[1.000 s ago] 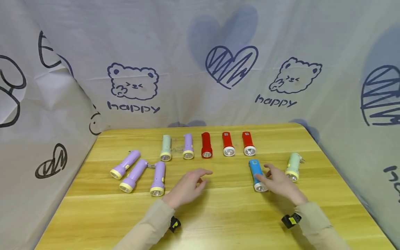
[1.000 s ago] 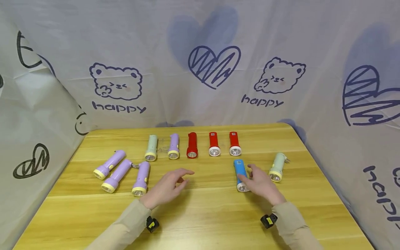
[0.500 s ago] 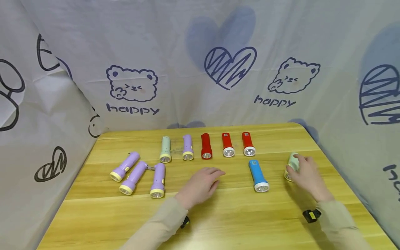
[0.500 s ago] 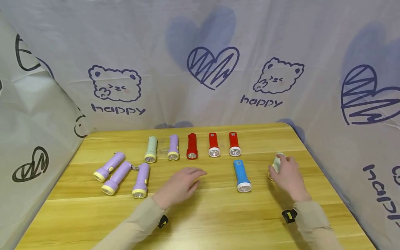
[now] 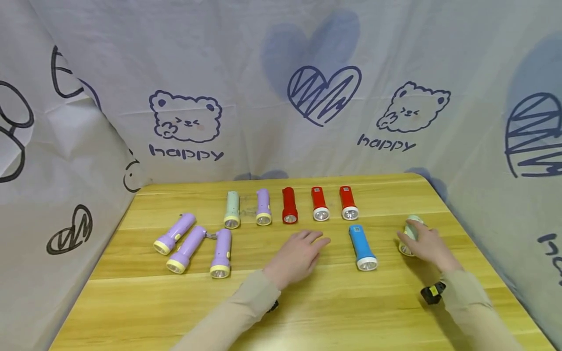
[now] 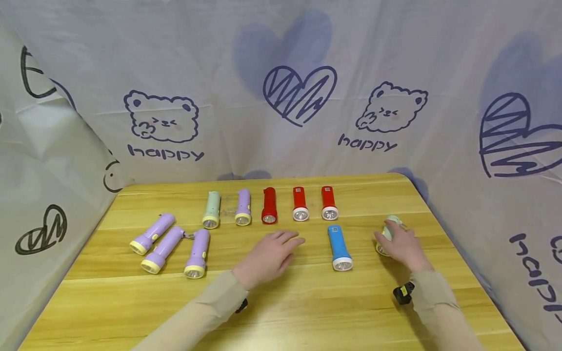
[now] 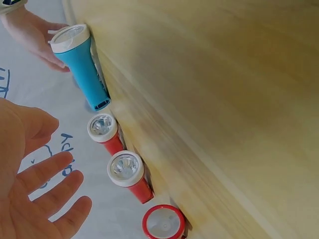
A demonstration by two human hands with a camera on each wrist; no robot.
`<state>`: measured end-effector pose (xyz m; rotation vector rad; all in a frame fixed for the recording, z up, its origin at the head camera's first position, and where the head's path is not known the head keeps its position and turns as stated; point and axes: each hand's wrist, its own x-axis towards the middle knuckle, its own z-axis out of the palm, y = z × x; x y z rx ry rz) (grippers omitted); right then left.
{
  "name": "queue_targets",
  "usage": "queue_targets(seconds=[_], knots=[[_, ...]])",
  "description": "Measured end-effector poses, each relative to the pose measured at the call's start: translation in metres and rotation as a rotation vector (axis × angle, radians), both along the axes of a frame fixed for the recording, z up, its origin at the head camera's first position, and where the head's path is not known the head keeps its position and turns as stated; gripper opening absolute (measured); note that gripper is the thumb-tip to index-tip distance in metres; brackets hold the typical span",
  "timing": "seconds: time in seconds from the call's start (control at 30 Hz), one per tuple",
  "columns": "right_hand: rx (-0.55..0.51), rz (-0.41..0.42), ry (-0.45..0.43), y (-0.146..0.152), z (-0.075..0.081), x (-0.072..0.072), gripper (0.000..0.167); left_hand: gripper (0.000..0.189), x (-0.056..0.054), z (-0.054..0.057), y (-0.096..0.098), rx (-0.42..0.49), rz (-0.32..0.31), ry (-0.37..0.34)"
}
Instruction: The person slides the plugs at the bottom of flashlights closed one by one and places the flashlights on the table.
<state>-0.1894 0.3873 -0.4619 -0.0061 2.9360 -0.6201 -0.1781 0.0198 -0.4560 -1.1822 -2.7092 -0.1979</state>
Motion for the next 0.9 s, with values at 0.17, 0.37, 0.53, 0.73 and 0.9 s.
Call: queue_targets(seconds=[0.17, 0.37, 0.53, 0.73, 0.9], knots=[[0.001, 0.012, -0.069, -0.004, 0.0, -0.006, 0.078, 0.043, 0.002, -0.002, -0.002, -0.006, 0.013, -0.034], [0.016, 0.013, -0.101, -0.008, -0.001, -0.011, 0.075, 0.046, 0.0, -0.005, -0.009, 0.0, 0.022, -0.046], [-0.008, 0.011, -0.065, -0.005, -0.006, -0.013, 0.057, 0.046, 0.0, -0.005, -0.014, 0.008, 0.027, -0.049], [-0.05, 0.014, 0.033, -0.008, -0.01, -0.012, 0.041, 0.048, 0.0, -0.005, -0.02, 0.042, 0.018, -0.049], [-0.123, 0.031, 0.078, -0.02, -0.006, -0.014, 0.038, 0.048, -0.001, -0.005, -0.027, 0.077, 0.016, -0.054]])
